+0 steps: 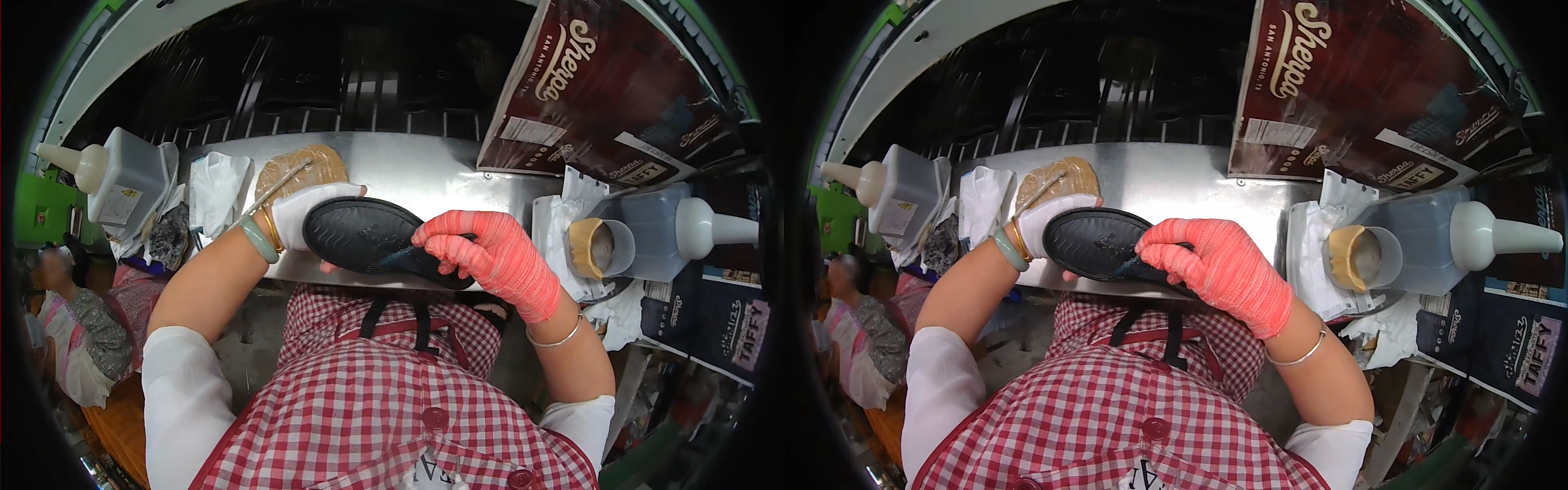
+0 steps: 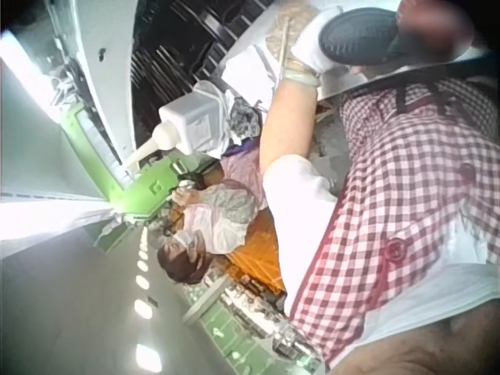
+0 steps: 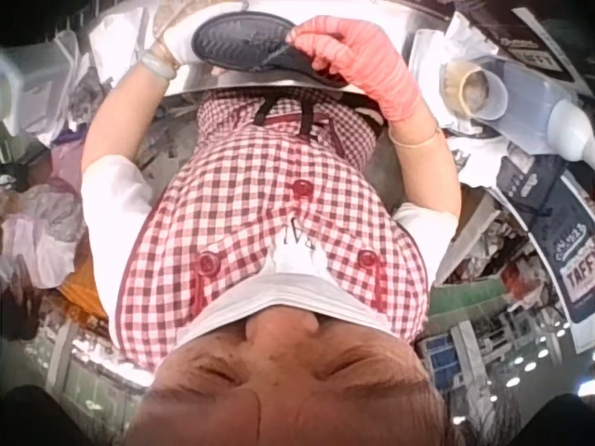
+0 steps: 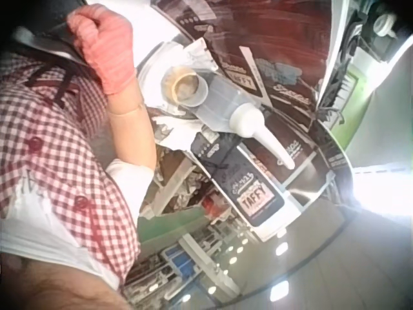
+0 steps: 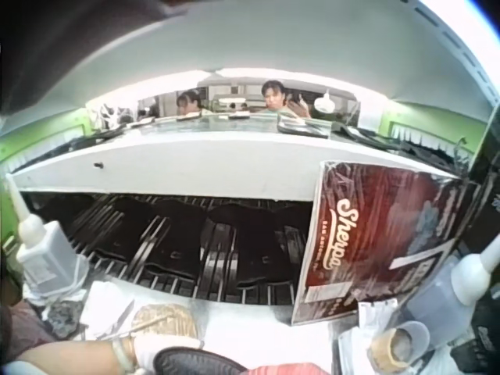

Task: The person repeatedly cleans the soles of black shoe soles using a blue scrubbing tool. They dip the tool into a small container of liquid and scrub the textured bottom of each sole before placing it on the conveyor belt. The process is repeated for multiple soles throughout the clip.

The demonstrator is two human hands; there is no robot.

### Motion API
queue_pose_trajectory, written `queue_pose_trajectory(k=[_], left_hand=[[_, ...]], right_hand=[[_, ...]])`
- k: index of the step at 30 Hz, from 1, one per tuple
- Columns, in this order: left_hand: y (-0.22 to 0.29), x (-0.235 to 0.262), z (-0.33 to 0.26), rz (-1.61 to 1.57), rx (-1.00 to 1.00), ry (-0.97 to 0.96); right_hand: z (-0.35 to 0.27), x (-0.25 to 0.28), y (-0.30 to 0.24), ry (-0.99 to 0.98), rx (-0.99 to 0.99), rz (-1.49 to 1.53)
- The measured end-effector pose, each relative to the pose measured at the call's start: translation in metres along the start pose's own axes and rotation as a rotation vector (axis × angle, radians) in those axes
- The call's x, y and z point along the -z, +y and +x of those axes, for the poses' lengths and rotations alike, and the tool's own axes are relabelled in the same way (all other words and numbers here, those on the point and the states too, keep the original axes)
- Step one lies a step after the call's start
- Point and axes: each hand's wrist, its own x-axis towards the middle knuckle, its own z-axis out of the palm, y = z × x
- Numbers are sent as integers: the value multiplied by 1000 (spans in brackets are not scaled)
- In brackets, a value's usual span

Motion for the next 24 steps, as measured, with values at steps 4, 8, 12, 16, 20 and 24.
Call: queue_pose_trajectory(k=[4, 8, 12, 16, 20, 24], left_hand=[[-26, 10, -5, 150, -110, 28], [-14, 12, -1, -260, 168, -47], [-21, 18, -1, -85, 93, 50], [-6, 9, -2, -715, 518, 113], [6, -29, -15, -904, 414, 108], [8, -72, -12, -955, 64, 102]], right_hand=[[-7, 11, 8, 12, 0, -11], [-15, 22, 27, 50, -28, 5], [-27, 30, 38, 100, -32, 36], [-45, 37, 49, 186, -47, 82], [-65, 23, 35, 453, 176, 338], [-63, -12, 16, 589, 288, 555]])
